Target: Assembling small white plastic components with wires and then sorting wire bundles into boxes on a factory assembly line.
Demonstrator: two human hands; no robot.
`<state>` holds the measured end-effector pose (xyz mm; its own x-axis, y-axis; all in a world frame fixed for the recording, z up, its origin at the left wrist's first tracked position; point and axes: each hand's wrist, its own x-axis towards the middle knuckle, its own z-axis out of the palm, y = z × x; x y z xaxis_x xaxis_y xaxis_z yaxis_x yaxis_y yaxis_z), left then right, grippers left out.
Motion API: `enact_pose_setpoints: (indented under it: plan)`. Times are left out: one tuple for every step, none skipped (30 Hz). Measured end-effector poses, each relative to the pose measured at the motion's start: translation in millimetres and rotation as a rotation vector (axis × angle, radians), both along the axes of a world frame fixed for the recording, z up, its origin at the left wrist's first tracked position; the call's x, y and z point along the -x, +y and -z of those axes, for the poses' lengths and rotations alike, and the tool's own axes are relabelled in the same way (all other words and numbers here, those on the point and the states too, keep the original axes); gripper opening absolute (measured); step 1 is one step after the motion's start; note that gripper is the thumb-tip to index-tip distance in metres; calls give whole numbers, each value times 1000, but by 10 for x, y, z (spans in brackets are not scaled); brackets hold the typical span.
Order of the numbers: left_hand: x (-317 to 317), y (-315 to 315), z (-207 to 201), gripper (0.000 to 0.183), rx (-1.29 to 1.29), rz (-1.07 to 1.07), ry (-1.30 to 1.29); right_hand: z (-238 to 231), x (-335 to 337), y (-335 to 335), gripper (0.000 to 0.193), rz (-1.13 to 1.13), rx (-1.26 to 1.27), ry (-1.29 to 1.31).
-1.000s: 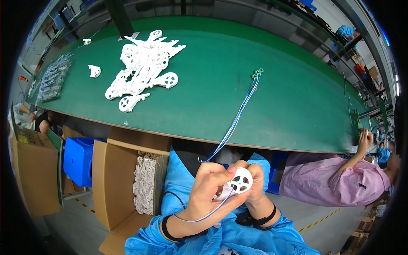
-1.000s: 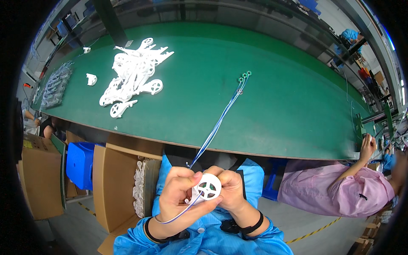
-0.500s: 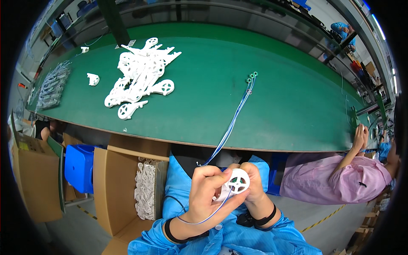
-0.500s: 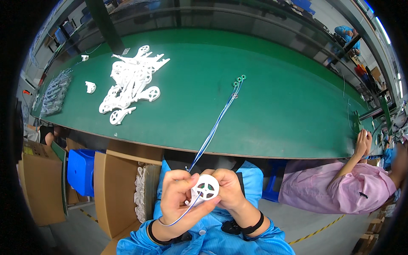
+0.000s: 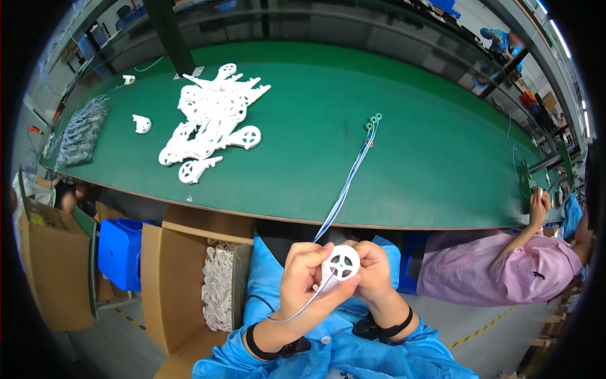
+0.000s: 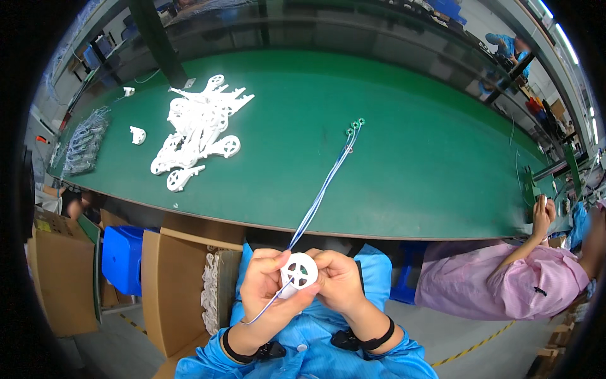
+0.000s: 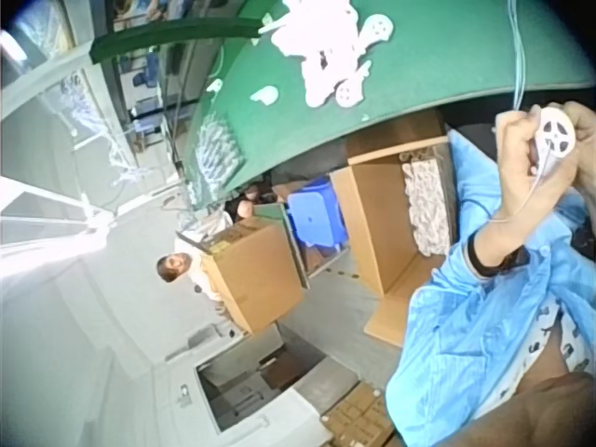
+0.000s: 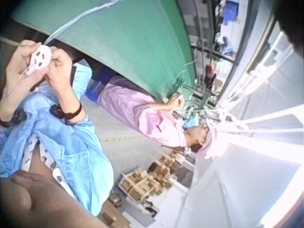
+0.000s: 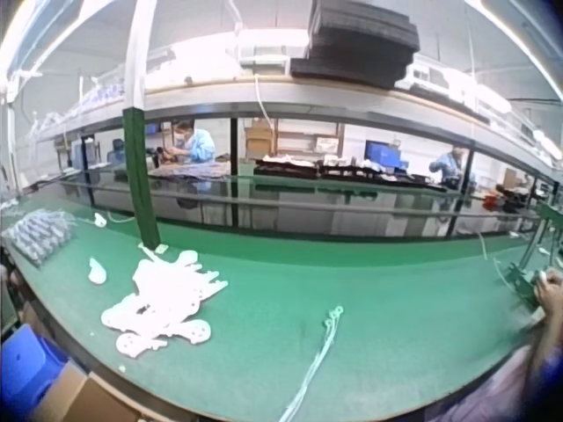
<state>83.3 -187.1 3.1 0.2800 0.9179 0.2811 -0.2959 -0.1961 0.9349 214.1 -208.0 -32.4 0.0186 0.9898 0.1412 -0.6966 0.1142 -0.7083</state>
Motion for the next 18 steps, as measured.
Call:
enact_pose_setpoints:
  plan:
    - [-12,20,-9,59,27,0,-75,-22,-11,13,17,21,-10,-74]
    - [-11,29,-21,55,66,15,-169,-14,-65,26,23,0,-68,-163]
    - [13,47,-52,54,162,53,-222,-58,-108,37,24,11,-75,-257]
    - [40,59,-93,52,258,93,-278,-149,-146,39,25,22,-82,-355]
    - [67,83,-125,51,353,135,-334,-261,-156,55,26,36,-89,-454]
    - [119,114,-127,41,426,198,-309,-399,-142,82,27,57,-96,-480]
    - [181,135,-101,39,528,289,-428,-459,-141,85,26,50,-46,-448]
    - [238,164,-55,39,630,382,-547,-518,-184,117,26,80,-85,-572]
    - [276,192,-31,40,731,476,-664,-576,-217,178,27,112,-124,-694]
    - [286,219,-13,49,736,517,-624,-606,-201,236,28,153,-157,-711]
    - [296,236,13,51,801,575,-692,-682,-220,306,28,91,-185,-798]
    - [310,249,42,52,865,633,-759,-794,-249,383,29,28,-211,-884]
    - [316,271,60,54,931,694,-826,-893,-272,456,30,-34,-235,-971]
    - [309,301,66,56,933,726,-819,-953,-268,524,30,-92,-246,-993]
    - [307,325,55,56,958,723,-825,-1001,-263,560,29,-166,-156,-951]
    - [308,351,36,56,977,715,-834,-1047,-256,606,28,-245,-72,-906]
    - [312,382,28,56,997,707,-842,-1082,-249,658,27,-321,12,-860]
    - [317,419,65,60,1000,756,-871,-1108,-237,723,24,-301,6,-897]
